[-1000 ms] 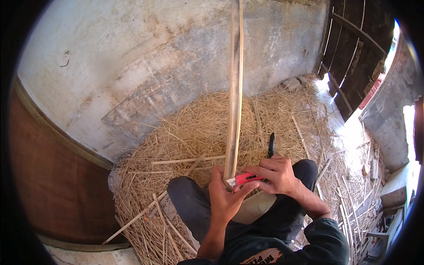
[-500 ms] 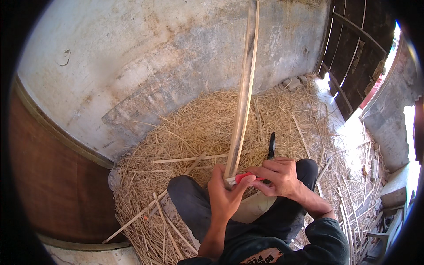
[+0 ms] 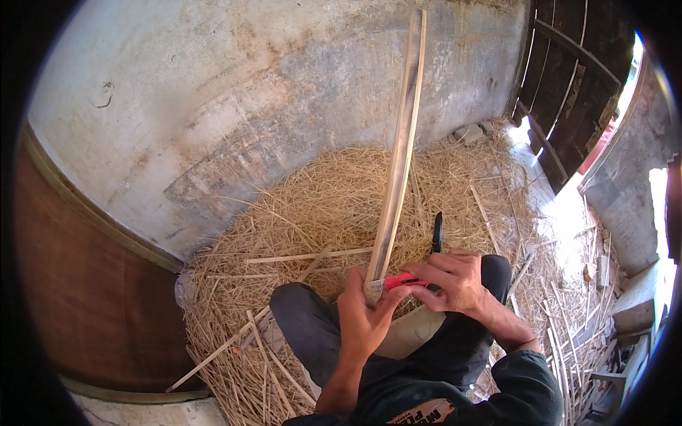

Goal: The person sits on a bed of straw and uses a red utility knife to shave and smooth a long bamboo stick. They rotate the stick to work on different sides, occasionally switching to a large knife to split the bamboo into thinner strips.

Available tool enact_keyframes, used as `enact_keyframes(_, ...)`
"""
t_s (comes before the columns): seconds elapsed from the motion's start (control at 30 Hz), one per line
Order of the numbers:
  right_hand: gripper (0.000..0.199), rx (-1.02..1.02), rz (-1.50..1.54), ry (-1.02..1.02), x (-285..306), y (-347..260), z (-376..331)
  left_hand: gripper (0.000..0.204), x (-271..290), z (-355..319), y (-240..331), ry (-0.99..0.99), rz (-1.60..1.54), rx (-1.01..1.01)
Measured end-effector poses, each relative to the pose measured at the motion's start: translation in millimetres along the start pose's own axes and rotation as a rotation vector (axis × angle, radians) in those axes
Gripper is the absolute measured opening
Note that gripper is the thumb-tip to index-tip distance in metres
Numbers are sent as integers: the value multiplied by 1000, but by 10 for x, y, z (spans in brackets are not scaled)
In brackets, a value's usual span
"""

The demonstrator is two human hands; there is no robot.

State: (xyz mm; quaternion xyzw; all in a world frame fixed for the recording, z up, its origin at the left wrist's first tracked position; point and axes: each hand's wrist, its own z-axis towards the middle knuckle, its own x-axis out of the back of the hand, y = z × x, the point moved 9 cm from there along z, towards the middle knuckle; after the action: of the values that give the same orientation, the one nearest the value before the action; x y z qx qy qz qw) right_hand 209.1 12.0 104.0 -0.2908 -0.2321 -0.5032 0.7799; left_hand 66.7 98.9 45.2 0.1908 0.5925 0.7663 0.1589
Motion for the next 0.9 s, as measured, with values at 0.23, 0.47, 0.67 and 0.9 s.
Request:
enact_keyframes(0.23, 38, -15, -19, 34, 30, 43, -19, 32, 17, -42, 17, 14, 65, 15)
enact_keyframes(0.47, 31, -80, -39, 116, 118, 209, -59, 24, -20, -86, -19, -20, 90, 84)
enact_keyframes(0.67, 22, -534, -47, 462, 723, 1268, -30, 28, -103, -482, -312, -165, 123, 202)
enact_keyframes(0.9, 27, -444, 148, 222, 346, 1034, -17, 33, 11, -343, -351, -112, 2, 231)
